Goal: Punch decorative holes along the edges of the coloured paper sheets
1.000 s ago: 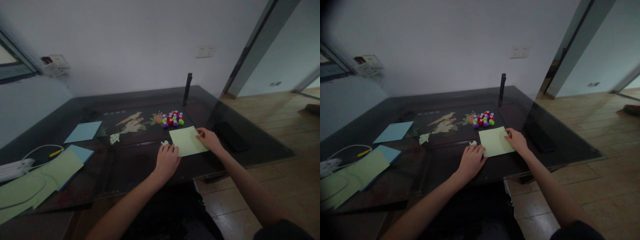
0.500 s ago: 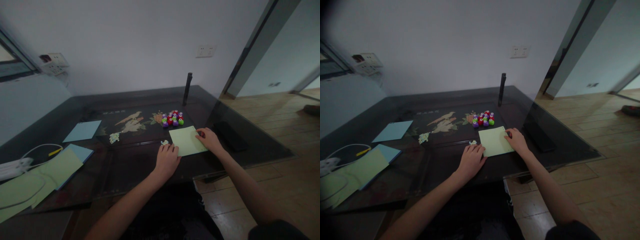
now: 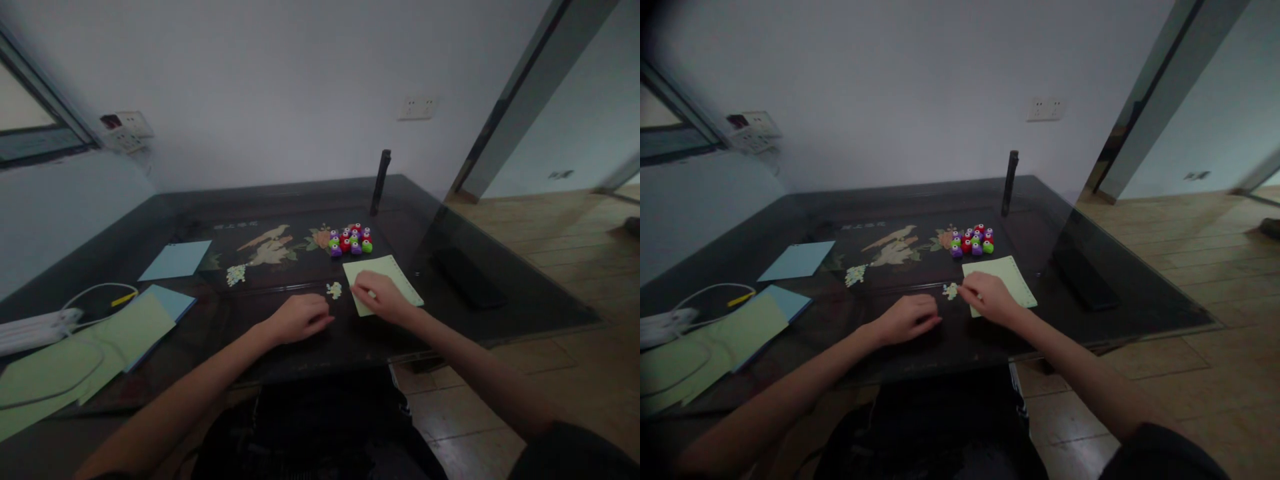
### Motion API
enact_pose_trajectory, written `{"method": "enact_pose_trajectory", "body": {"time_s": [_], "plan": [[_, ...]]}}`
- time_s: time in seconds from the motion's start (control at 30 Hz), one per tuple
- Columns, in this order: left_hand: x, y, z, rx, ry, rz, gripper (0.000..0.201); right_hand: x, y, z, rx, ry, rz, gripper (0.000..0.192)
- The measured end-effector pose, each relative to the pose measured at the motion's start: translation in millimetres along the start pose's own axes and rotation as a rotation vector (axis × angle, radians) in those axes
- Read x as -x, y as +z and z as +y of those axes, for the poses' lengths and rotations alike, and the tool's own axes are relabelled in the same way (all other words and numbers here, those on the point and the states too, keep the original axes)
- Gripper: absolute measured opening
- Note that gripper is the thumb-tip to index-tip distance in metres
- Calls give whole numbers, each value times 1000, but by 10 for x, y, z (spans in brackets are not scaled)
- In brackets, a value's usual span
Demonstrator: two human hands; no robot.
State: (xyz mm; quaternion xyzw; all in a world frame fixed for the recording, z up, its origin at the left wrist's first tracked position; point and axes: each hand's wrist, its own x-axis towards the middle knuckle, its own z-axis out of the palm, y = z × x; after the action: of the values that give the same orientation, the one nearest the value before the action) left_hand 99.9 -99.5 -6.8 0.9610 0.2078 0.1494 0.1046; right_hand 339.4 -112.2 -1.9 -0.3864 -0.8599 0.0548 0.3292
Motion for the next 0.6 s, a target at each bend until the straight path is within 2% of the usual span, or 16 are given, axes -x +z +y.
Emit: {"method": "enact_pose_trajectory", "body": {"time_s": [0.13, 0.23, 0.4, 0.6], "plan": [[168, 193, -39, -42, 228, -77, 23, -7, 379, -273, -15, -485, -241, 30], [203, 283, -36, -54, 318, -84, 21, 41, 562, -294, -8, -685, -290, 31], [187, 276, 9, -50, 377, -90, 19, 60, 595, -266, 3, -784, -267, 31], [166, 251, 72, -4, 350, -87, 22, 84, 534, -317, 12, -734, -209, 30]]}}
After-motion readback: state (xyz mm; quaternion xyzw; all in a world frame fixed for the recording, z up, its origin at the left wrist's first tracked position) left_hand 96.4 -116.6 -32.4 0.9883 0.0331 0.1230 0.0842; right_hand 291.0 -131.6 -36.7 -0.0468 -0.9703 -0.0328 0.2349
